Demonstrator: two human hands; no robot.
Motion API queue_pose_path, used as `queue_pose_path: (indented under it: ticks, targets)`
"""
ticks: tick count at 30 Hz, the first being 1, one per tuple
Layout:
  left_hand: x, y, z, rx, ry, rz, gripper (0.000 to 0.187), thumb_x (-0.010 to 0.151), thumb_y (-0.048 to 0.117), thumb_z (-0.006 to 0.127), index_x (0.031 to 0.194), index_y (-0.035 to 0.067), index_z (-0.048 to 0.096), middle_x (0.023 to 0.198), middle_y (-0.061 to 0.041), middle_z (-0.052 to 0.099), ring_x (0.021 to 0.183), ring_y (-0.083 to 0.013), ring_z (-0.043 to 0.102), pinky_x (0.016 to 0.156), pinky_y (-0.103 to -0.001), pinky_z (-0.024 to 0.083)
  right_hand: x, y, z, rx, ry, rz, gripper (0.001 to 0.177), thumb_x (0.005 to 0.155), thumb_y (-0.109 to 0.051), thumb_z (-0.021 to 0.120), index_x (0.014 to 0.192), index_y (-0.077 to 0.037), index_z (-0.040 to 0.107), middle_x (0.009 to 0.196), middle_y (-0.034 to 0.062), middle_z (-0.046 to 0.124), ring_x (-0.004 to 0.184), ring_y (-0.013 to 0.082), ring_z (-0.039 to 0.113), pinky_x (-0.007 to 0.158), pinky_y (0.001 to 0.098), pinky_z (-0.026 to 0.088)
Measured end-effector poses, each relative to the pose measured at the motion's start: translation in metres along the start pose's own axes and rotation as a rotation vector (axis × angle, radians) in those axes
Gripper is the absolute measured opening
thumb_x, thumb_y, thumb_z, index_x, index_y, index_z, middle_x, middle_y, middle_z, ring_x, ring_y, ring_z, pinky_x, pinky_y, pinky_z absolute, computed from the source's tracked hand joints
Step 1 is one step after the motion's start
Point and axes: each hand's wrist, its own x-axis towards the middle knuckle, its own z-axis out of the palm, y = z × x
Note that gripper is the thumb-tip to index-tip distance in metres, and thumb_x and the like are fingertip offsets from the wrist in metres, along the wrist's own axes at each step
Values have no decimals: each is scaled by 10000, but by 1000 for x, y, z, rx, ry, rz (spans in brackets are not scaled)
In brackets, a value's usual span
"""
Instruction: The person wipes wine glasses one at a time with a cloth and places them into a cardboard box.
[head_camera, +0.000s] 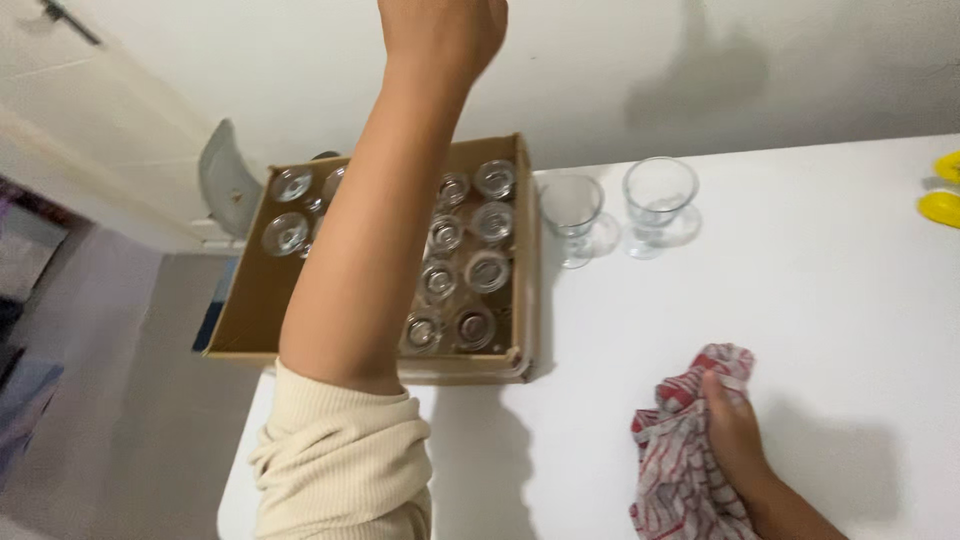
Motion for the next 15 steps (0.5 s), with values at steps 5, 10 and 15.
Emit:
queue_pose_path:
  ticks: [5, 10, 15]
  targets:
    - [20, 34, 43, -22, -102, -42, 424, 814, 247, 779, 1165, 94, 598, 891, -126, 692, 722, -342, 675, 585, -485, 517, -5, -7, 2, 218, -55, 22, 531, 1061, -424, 428, 984, 26, 698, 800, 171, 734, 668, 273, 720, 589, 394, 602]
    - [29, 57, 46, -31, -152, -55, 483, 786, 221, 765, 1214, 93, 582, 903, -142, 687, 691, -340, 671, 560, -476, 516, -6, -9, 1, 321, -82, 56, 437, 1033, -405, 465, 1028, -14, 661, 852, 153, 731, 714, 248, 722, 614, 401, 606]
    - [30, 69, 52, -16, -180, -65, 548, 758, 194, 751, 1263, 92, 566, 914, -158, 682, 661, -338, 668, 535, -468, 515, 8, 9, -1, 344, -106, -24, 447, 1036, -400, 482, 1008, 7, 663, 845, 147, 727, 711, 232, 716, 616, 391, 607]
